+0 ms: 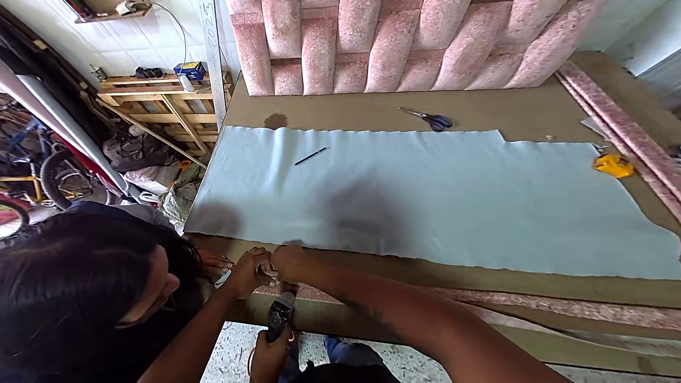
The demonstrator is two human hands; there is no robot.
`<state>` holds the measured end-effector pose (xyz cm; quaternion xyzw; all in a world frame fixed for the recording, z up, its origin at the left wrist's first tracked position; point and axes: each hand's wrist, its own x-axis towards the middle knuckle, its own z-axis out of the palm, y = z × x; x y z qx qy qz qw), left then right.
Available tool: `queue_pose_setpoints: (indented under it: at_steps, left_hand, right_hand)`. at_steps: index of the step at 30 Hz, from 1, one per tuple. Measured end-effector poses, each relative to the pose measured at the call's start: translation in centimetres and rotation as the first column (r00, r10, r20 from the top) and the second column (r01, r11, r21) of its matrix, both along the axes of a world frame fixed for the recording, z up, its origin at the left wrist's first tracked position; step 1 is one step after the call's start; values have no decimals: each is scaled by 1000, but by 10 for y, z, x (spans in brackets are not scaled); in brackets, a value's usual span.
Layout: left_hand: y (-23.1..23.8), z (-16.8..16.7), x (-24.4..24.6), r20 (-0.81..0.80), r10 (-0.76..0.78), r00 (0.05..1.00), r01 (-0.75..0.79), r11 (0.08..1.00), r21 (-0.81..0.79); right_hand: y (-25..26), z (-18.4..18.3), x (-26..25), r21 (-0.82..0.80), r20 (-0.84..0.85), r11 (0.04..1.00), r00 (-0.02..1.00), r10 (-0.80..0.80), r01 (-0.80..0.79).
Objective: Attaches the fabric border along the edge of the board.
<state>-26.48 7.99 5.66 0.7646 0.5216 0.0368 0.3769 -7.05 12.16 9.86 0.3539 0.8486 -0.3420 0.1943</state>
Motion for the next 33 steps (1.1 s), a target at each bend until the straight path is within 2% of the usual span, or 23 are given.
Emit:
queue_pose_setpoints:
  at_steps: [22,33]
  left_hand:
    - [12,4,2,-22,-53,998,51,995,-84]
    - [16,21,6,-44,-84,996,78,991,-112]
  right_hand:
    - [5,-10,-1,-13,-12,1000,1000,15,-15]
    - [7,-3,-2,-61,-3,998,1000,-6,6]
